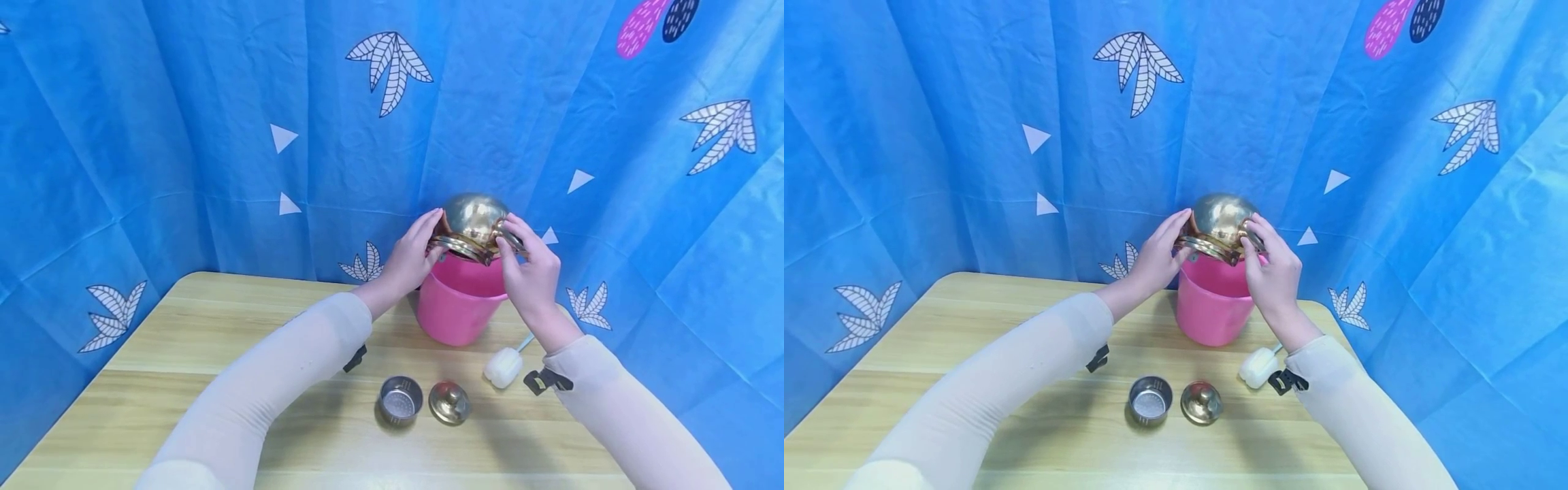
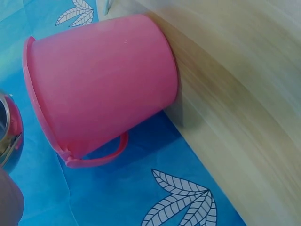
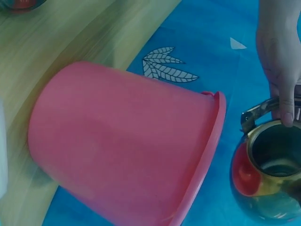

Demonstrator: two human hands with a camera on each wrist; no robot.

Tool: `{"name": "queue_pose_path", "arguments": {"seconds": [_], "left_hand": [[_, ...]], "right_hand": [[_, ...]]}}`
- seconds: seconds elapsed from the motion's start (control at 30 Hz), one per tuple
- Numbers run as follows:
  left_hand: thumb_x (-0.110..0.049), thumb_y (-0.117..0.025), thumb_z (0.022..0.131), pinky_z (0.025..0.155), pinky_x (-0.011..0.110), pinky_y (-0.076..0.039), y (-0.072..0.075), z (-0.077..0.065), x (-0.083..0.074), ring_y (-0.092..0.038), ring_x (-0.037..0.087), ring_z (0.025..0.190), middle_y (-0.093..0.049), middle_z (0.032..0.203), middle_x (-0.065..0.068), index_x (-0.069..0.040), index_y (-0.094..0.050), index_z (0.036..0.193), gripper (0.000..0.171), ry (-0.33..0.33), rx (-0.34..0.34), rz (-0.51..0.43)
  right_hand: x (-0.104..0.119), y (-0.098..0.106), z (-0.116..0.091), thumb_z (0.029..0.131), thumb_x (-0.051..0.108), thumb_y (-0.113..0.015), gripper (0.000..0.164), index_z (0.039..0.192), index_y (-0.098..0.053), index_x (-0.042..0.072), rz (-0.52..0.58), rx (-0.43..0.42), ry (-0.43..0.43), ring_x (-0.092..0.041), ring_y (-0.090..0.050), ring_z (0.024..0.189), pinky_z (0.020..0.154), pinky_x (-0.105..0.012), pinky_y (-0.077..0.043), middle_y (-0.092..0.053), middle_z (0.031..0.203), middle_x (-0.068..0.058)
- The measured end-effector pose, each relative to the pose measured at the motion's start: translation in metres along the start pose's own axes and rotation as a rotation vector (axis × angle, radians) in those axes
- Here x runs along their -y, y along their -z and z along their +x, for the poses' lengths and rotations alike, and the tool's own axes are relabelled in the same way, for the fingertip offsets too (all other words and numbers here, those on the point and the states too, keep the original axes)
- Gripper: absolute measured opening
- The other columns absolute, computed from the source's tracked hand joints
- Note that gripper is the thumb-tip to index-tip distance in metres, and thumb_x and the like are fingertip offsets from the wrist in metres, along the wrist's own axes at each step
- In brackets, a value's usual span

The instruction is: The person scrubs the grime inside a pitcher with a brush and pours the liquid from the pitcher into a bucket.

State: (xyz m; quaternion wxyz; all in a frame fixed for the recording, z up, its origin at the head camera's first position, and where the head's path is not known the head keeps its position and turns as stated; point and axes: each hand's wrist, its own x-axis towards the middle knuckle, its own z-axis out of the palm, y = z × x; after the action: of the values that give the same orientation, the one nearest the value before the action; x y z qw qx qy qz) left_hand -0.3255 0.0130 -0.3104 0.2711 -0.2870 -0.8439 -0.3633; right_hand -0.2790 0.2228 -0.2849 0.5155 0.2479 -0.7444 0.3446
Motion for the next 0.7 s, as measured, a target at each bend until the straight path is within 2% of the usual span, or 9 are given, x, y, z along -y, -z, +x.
{"name": "queue_pose_path", "arguments": {"seconds": [0.23, 0.43, 0.7], "left_hand": [[-0.022, -0.065, 0.098, 0.114, 0.033, -0.037, -0.0016, -0.0005, 0.002, -0.044, 0.025, 0.14, -0.037, 0.159, 0.005, -0.011, -0.035, 0.156, 0.066, 0.013, 0.013, -0.015], [-0.025, -0.065, 0.099, 0.115, 0.034, -0.037, -0.001, -0.0019, 0.0023, -0.042, 0.025, 0.141, -0.04, 0.157, 0.008, -0.01, -0.038, 0.154, 0.063, 0.009, 0.014, -0.011], [-0.028, -0.063, 0.1, 0.115, 0.032, -0.036, -0.0015, -0.004, 0.0034, -0.044, 0.024, 0.14, -0.042, 0.156, 0.008, -0.009, -0.041, 0.153, 0.061, -0.007, 0.002, -0.001]], "right_hand": [[0.0001, 0.0026, 0.0013, 0.09, 0.003, -0.073, 0.027, 0.117, -0.071, -0.003, -0.029, 0.042, -0.043, -0.028, -0.069, 0.108, 0.085, -0.007, -0.048, -0.069, 0.126, -0.01], [0.0035, 0.0039, 0.0026, 0.092, 0.006, -0.072, 0.029, 0.12, -0.072, 0.001, -0.004, 0.068, -0.147, -0.027, -0.07, 0.107, 0.081, -0.004, -0.047, -0.069, 0.127, -0.008], [0.002, 0.0043, 0.0025, 0.092, 0.007, -0.072, 0.03, 0.121, -0.071, 0.003, -0.008, 0.08, -0.213, -0.028, -0.073, 0.086, 0.073, -0.006, -0.049, -0.069, 0.126, -0.004]]}}
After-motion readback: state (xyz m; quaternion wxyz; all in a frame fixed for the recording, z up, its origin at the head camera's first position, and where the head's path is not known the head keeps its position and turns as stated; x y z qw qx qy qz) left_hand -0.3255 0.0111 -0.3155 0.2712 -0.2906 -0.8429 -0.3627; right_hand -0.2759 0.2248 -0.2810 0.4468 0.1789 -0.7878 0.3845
